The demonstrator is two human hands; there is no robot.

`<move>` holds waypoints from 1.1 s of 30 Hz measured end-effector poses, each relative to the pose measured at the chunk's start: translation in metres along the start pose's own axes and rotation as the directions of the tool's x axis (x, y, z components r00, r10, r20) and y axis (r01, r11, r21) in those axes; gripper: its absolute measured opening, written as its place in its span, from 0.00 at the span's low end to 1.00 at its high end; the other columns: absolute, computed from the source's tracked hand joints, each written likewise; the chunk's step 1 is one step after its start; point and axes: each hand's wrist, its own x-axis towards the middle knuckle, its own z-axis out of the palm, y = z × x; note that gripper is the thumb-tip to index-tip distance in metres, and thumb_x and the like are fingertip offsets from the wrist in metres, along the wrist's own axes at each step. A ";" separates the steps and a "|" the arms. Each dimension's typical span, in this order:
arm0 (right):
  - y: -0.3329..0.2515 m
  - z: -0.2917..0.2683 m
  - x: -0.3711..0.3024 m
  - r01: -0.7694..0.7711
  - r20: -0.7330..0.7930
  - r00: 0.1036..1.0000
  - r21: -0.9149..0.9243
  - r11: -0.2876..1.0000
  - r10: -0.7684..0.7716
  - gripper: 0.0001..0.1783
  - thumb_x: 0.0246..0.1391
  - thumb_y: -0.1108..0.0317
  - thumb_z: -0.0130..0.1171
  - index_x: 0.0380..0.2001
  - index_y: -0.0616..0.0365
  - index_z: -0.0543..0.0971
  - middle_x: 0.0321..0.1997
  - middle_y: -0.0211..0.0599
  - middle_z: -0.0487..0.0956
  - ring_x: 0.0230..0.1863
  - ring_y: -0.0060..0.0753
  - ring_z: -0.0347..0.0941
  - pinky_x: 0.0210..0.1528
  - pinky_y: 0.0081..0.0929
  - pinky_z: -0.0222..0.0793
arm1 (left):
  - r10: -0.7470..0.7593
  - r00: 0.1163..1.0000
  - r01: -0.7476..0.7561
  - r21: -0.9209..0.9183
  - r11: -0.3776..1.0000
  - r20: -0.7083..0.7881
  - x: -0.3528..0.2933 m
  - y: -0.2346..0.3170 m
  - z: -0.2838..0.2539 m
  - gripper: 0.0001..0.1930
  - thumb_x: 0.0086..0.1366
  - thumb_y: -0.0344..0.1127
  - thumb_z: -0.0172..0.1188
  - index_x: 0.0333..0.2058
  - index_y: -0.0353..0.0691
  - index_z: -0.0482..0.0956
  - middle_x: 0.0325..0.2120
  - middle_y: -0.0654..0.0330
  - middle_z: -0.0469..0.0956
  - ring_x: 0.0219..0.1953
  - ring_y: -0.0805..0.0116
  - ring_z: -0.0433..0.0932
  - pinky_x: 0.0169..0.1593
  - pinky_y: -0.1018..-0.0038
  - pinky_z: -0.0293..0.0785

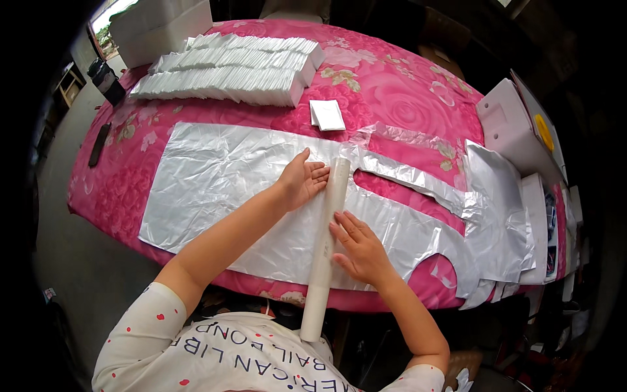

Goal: The person places small white rectangular items onto a large sheet of clear plastic wrap laid out on a pink floral tablecloth. They use a white cylindrical rolling pin to roll the plastic wrap over the items, sealing them inside. The wrapped items are then stacked on the table.

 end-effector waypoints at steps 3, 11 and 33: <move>0.001 0.004 0.017 0.080 0.103 0.992 -0.107 0.991 -0.069 0.32 0.55 0.48 0.45 0.58 0.55 0.63 0.65 0.39 0.57 0.67 0.46 0.48 0.66 0.42 0.44 | 0.119 0.990 -0.109 0.123 0.986 -0.076 -0.012 0.012 -0.006 0.33 0.68 0.50 0.36 0.59 0.23 0.47 0.58 0.42 0.55 0.61 0.56 0.57 0.63 0.68 0.53; -0.126 0.082 0.133 0.380 0.090 0.873 0.492 0.783 -0.479 0.30 0.55 0.48 0.45 0.51 0.63 0.69 0.56 0.46 0.69 0.61 0.47 0.58 0.62 0.39 0.52 | 0.589 0.808 -0.530 0.421 0.736 -0.011 -0.125 0.085 -0.087 0.24 0.68 0.44 0.39 0.55 0.30 0.59 0.52 0.49 0.66 0.55 0.62 0.67 0.58 0.70 0.61; -0.218 0.216 0.306 -0.009 -0.244 0.969 0.052 0.999 0.022 0.35 0.51 0.61 0.49 0.61 0.63 0.55 0.66 0.57 0.47 0.69 0.53 0.38 0.67 0.45 0.35 | 0.774 0.546 0.502 0.865 0.004 -0.320 -0.310 0.037 -0.187 0.42 0.49 0.39 0.66 0.58 0.32 0.55 0.43 0.45 0.68 0.42 0.48 0.71 0.48 0.63 0.69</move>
